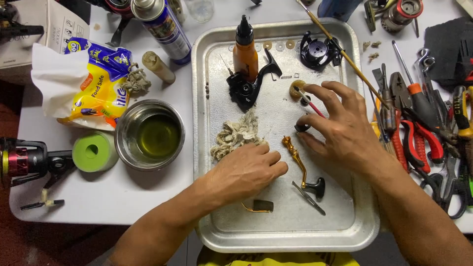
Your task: Cleaning, lubricating, and assembling the internal components of a fishing reel.
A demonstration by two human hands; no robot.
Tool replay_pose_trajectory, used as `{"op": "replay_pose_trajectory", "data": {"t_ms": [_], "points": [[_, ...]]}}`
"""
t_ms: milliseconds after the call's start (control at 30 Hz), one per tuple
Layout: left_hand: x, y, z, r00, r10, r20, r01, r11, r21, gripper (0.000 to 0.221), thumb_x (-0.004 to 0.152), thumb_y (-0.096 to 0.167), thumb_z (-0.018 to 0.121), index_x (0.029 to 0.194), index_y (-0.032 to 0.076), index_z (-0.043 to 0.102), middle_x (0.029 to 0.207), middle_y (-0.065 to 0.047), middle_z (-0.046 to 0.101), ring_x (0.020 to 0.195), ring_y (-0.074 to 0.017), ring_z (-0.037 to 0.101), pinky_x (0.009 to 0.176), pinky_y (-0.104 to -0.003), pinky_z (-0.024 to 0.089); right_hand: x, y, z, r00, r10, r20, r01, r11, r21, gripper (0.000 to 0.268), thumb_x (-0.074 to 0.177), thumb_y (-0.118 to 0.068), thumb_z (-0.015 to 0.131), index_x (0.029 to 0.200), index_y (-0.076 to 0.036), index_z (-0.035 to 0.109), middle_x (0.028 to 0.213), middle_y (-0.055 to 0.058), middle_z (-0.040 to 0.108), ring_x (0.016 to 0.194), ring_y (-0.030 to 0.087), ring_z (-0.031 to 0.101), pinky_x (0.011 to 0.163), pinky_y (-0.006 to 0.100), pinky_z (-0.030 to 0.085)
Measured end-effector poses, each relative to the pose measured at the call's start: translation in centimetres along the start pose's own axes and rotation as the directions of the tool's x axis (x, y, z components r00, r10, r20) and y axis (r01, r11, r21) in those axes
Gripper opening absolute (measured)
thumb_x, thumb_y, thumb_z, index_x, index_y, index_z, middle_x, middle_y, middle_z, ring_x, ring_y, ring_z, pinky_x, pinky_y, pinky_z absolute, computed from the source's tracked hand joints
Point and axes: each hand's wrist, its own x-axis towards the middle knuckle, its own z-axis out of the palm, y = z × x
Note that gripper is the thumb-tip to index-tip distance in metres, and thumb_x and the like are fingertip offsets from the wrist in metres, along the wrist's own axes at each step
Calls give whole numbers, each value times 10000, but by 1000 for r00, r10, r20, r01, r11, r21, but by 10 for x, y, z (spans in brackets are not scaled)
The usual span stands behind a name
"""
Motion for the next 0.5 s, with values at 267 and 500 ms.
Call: {"op": "replay_pose_trajectory", "data": {"t_ms": [267, 500], "points": [[0, 2, 1, 999, 8, -44, -8, 1000, -12, 90, 916, 120, 446, 924, 97, 533, 750, -62, 516, 659, -223, 470, 585, -370, 404, 2, -3, -1, 1000, -12, -13, 13, 997, 76, 280, 714, -348, 712, 908, -162, 635, 1352, 121, 420, 1251, 345, 348, 863, 571, 385], [-2, -1, -7, 989, 14, -149, -13, 1000, 7, 340, 858, 423, 593, 938, 94, 568, 793, -71, 564, 669, -236, 516, 558, -378, 420, 2, -4, -3, 1000, -2, -28, 5, 994, 110, 265, 719, -322, 706, 909, -157, 623, 1351, 112, 428, 1248, 338, 349, 878, 556, 383]]}}
